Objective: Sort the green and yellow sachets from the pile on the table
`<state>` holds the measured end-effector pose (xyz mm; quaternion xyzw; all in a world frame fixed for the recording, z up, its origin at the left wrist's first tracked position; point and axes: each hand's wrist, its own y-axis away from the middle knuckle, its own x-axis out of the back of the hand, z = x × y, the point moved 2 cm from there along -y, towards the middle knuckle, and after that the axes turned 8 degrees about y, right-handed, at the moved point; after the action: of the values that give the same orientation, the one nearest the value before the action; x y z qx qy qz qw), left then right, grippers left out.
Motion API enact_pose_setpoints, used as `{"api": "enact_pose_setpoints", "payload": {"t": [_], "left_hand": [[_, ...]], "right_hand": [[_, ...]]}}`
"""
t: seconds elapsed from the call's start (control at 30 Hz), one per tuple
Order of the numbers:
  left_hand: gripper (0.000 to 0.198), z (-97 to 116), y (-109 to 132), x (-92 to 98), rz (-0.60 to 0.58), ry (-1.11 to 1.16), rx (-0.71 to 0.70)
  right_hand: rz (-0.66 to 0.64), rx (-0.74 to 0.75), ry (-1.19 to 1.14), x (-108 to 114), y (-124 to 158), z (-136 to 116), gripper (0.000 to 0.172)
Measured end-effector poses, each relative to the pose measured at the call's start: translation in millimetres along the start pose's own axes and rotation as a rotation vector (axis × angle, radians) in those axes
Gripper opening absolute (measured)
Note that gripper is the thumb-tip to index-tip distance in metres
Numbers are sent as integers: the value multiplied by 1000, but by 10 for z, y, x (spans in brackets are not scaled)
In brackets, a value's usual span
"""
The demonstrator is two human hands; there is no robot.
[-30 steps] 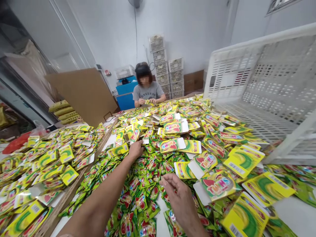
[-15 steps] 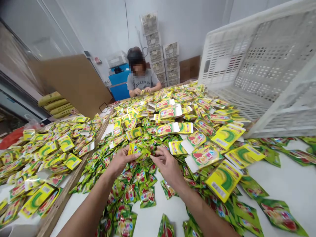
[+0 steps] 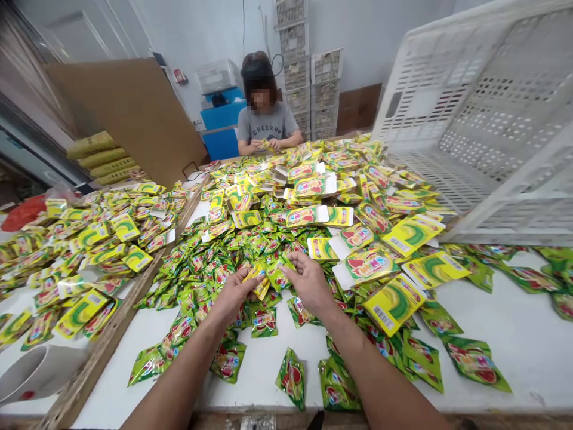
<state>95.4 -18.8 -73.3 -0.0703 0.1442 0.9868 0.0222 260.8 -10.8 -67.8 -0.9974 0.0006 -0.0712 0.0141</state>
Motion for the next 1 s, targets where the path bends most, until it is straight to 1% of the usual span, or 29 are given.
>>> {"api": "enact_pose_setpoints", "payload": {"t": [0.07, 0.13, 0.2, 0.27, 0.37, 0.43, 0.53, 0.6, 0.67, 0.7, 0.77, 0.83, 0.9, 0.97, 1.0], "left_hand": [[26, 5, 15, -12, -53, 1, 0], [24, 16, 27, -22, -104, 39, 10], [22, 21, 25, -25, -111, 66, 32], [21, 14, 7, -27, -90, 58, 58], [18, -4, -35, -36, -80, 72, 81], [14, -9, -69, -33, -87, 98, 92], [12, -3, -122, -9, -111, 75, 105], [12, -2, -149, 4, -128, 42, 119], [11, -5, -157, 3, -132, 53, 136], [11, -4, -151, -6, -138, 75, 143], [12, 10, -121, -45, -180, 109, 146], [17, 46, -78, -101, -252, 101, 137], [26, 97, -48, -157, -298, 67, 114], [29, 152, -49, -204, -306, 47, 83], [28, 177, -61, -225, -304, 43, 69]], "right_hand": [[-50, -15, -2, -16, 1, 5, 38], [-43, -40, 33, -29, 2, 24, 38], [0, -85, 28, -30, 1, 53, 40], [2, -108, -22, -32, 2, 74, 41], [-93, -32, -17, -32, 11, 56, 33], [-131, 42, 74, -6, 18, 19, 28], [-125, 72, 194, 68, 20, -39, 28], [-180, 102, 247, 95, 27, -75, 26], [-245, 175, 314, 93, 44, -105, 22], [-253, 209, 351, 87, 53, -114, 20], [-208, 234, 410, 77, 63, -115, 17], [-136, 202, 426, 73, 59, -97, 16], [-56, 150, 364, 83, 45, -75, 16], [2, 89, 245, 106, 32, -58, 25], [4, 58, 192, 118, 30, -55, 32]]}}
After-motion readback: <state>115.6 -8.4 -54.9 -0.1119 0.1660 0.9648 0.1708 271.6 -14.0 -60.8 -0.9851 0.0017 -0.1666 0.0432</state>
